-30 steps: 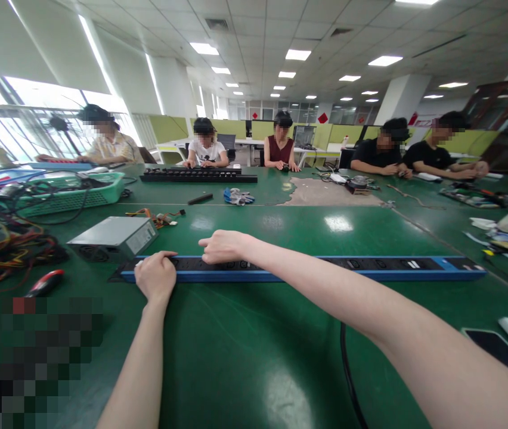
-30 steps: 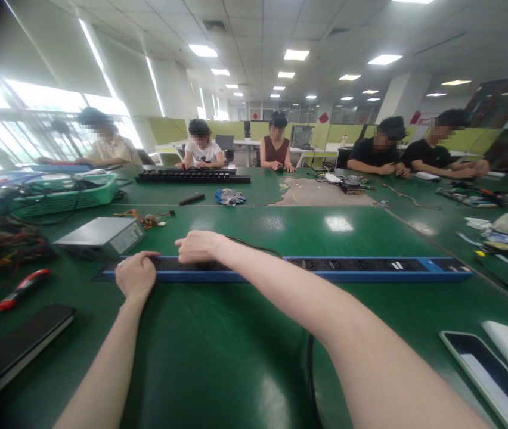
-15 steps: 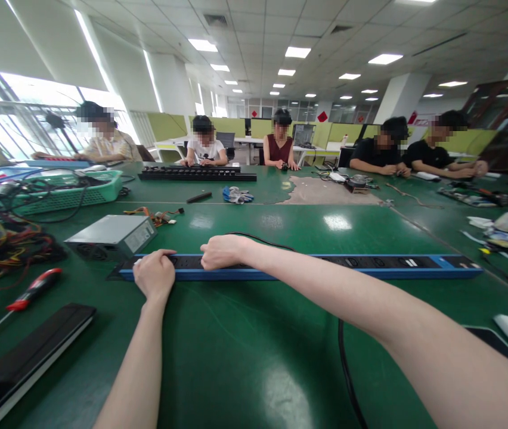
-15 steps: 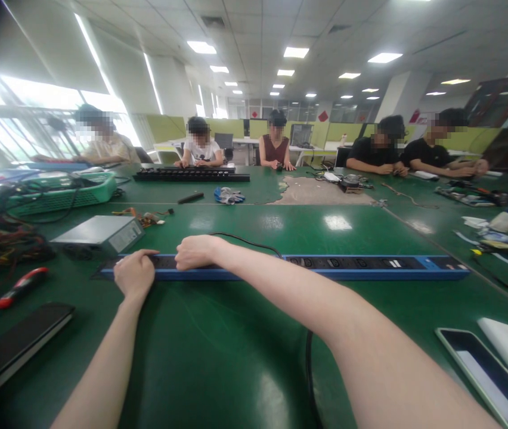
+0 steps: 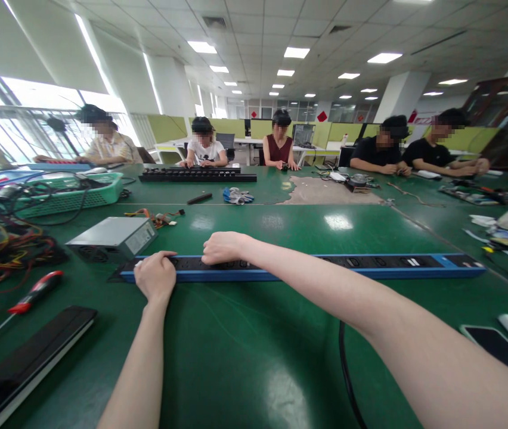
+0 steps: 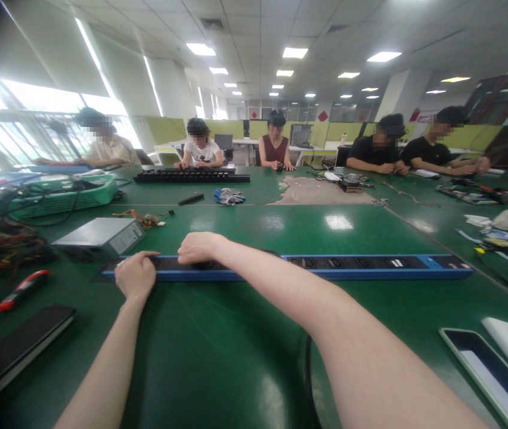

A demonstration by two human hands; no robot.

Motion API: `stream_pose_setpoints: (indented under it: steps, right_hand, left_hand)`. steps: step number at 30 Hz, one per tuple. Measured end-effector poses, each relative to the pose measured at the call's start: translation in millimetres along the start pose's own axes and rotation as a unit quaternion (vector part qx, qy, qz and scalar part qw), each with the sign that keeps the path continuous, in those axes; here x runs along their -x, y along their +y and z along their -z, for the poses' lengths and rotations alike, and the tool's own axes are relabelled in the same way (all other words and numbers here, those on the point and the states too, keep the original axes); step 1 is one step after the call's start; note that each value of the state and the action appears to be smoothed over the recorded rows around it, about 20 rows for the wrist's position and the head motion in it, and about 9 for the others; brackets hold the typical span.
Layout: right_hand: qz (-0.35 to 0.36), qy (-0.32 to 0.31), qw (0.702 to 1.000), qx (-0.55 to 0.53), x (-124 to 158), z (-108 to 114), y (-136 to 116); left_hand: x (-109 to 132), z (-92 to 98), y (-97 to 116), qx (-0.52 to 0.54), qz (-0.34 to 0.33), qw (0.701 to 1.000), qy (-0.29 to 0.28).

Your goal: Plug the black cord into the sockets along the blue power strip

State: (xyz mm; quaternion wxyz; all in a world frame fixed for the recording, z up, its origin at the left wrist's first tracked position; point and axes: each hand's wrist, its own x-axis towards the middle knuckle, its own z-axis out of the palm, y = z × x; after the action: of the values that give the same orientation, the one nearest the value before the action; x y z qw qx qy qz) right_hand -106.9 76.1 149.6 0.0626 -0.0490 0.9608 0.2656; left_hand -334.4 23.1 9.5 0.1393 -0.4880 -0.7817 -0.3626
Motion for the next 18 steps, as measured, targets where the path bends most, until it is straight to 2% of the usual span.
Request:
stream_pose_setpoints:
  steps: [13,18]
  right_hand:
    - [-0.012,-0.006,1.000,0.003,1,6,-9]
    - [-0.044,-0.003,0.999,0.016,8,17,17]
  left_hand:
    - [0,-0.7,-1,0.003,-0.009,1.000,0.009]
    - [0,2.0,0,0.003,-0.007,1.000,0.001]
